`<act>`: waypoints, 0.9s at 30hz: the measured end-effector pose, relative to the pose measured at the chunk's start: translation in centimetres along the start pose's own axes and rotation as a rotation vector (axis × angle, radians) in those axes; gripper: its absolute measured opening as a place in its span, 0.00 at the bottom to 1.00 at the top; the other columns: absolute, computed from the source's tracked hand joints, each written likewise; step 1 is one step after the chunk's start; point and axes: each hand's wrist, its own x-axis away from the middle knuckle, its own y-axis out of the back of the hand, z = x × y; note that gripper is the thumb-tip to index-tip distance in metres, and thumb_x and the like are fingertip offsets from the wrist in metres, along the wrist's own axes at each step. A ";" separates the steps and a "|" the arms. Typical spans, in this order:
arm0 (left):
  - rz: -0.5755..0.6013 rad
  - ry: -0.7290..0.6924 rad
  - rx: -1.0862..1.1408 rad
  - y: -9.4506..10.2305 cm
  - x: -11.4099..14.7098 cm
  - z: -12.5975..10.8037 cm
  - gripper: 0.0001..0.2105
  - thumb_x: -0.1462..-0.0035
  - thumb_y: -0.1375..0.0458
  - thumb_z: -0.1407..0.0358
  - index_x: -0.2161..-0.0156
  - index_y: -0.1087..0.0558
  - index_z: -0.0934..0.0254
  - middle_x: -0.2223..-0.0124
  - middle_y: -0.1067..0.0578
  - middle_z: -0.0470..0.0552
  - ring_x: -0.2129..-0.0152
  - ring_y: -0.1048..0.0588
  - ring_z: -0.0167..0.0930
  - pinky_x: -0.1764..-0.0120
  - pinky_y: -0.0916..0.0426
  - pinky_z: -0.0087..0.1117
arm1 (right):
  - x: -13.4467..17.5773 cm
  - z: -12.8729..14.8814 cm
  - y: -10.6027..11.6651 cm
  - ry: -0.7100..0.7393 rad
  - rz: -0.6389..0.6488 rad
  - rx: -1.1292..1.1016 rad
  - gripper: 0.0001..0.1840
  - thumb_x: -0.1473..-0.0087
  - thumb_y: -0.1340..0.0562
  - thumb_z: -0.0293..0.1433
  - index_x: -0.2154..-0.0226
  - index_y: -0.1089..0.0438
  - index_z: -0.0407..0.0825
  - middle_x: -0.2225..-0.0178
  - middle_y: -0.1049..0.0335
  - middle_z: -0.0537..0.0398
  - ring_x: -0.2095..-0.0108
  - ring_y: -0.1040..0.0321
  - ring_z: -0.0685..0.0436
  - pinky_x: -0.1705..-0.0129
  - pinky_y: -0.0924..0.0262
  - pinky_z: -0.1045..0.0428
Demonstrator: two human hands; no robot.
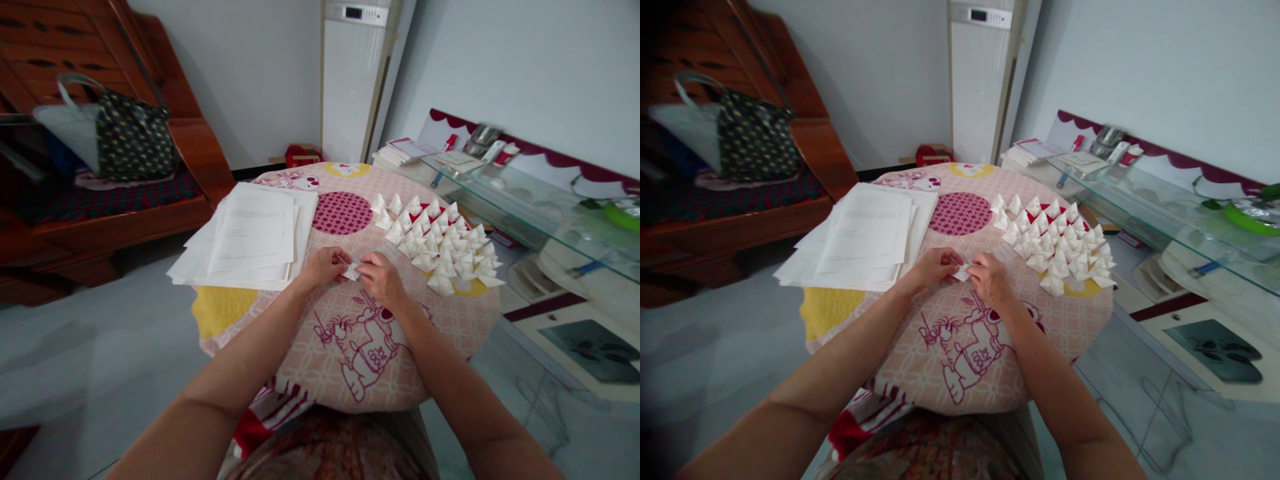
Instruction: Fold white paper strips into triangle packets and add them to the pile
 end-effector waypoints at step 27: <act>-0.047 -0.155 -0.484 -0.1 0.1 -0.5 0.09 0.48 0.39 0.77 0.64 0.18 0.67 0.77 0.24 0.43 0.80 0.29 0.23 0.72 0.36 0.24 | -0.1 -0.9 0.8 0.002 -0.096 -0.117 0.24 0.56 0.44 0.15 0.61 0.21 0.50 0.59 0.24 0.49 0.58 0.28 0.41 0.54 0.31 0.47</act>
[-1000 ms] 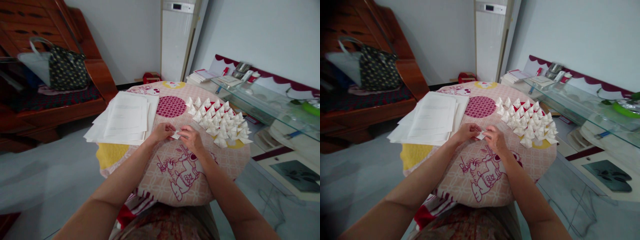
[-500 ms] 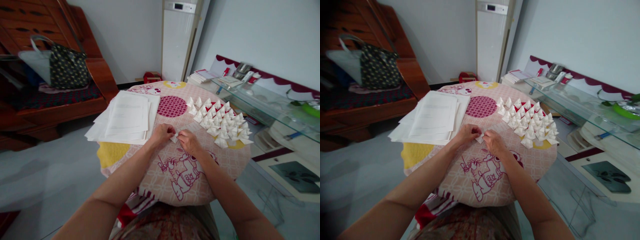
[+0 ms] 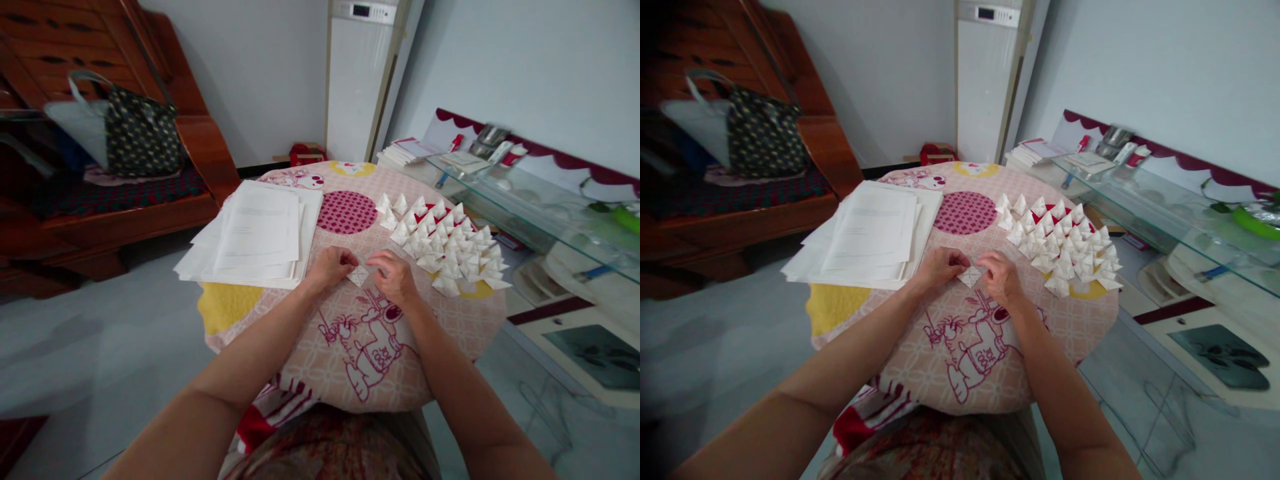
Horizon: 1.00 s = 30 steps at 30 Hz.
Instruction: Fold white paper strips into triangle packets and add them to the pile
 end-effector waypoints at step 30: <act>0.190 -0.503 -0.554 0.9 0.4 0.9 0.04 0.40 0.37 0.70 0.66 0.20 0.65 0.61 0.22 0.51 0.64 0.23 0.31 0.60 0.33 0.29 | -0.1 -0.1 -0.2 0.010 0.365 0.035 0.04 0.46 0.33 0.25 0.65 0.22 0.48 0.62 0.27 0.48 0.58 0.31 0.40 0.53 0.34 0.46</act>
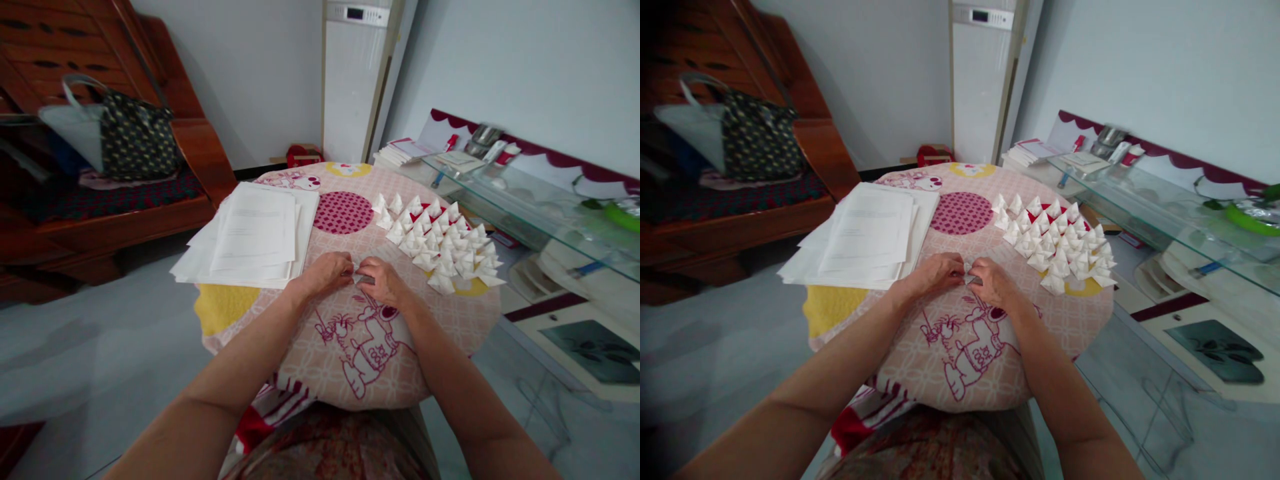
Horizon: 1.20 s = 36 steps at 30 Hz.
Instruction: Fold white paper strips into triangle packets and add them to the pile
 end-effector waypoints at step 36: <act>-0.019 0.321 0.183 0.5 -0.6 0.8 0.11 0.43 0.42 0.65 0.66 0.17 0.67 0.70 0.20 0.50 0.73 0.27 0.29 0.67 0.36 0.28 | -1.3 -0.3 0.6 -0.320 -0.067 -0.073 0.08 0.45 0.35 0.23 0.72 0.19 0.47 0.71 0.25 0.53 0.69 0.32 0.47 0.65 0.41 0.52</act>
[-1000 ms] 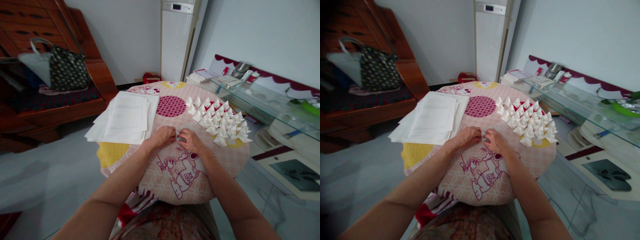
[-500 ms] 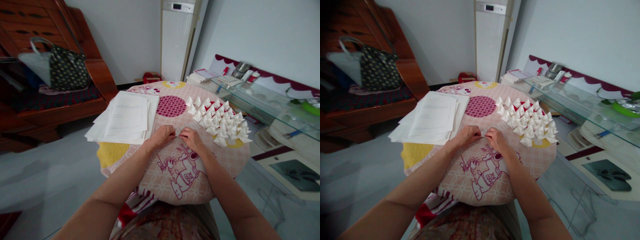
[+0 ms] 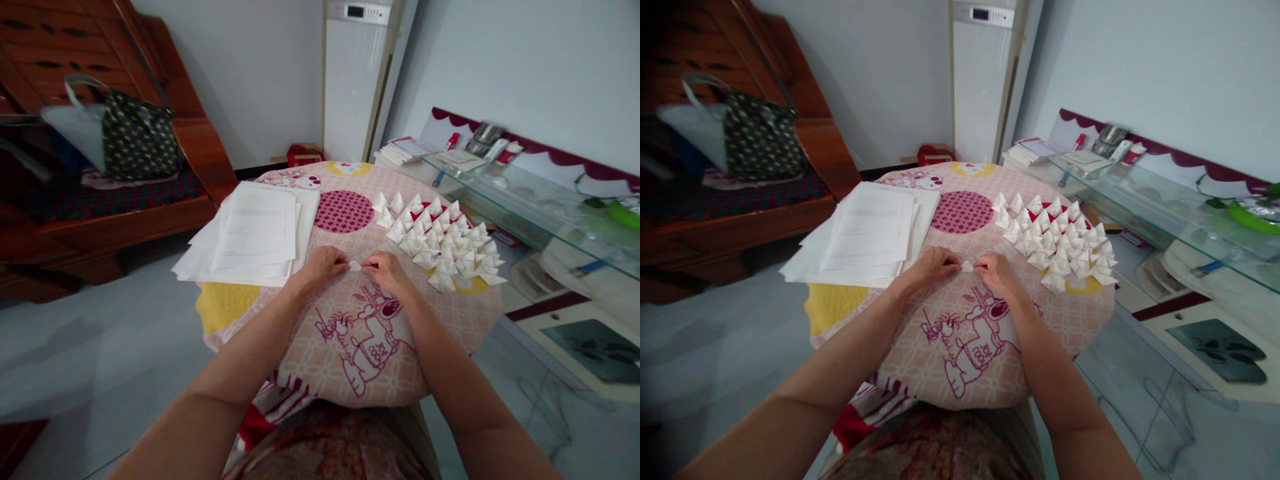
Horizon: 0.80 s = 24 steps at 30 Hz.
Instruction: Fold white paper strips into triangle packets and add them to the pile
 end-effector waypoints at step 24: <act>-0.025 0.112 -0.076 0.3 -0.1 -0.2 0.10 0.45 0.39 0.63 0.72 0.18 0.66 0.76 0.24 0.50 0.76 0.30 0.29 0.69 0.38 0.30 | 0.0 1.0 0.4 -0.131 0.095 0.230 0.09 0.39 0.38 0.29 0.67 0.21 0.50 0.70 0.22 0.52 0.67 0.29 0.43 0.66 0.45 0.51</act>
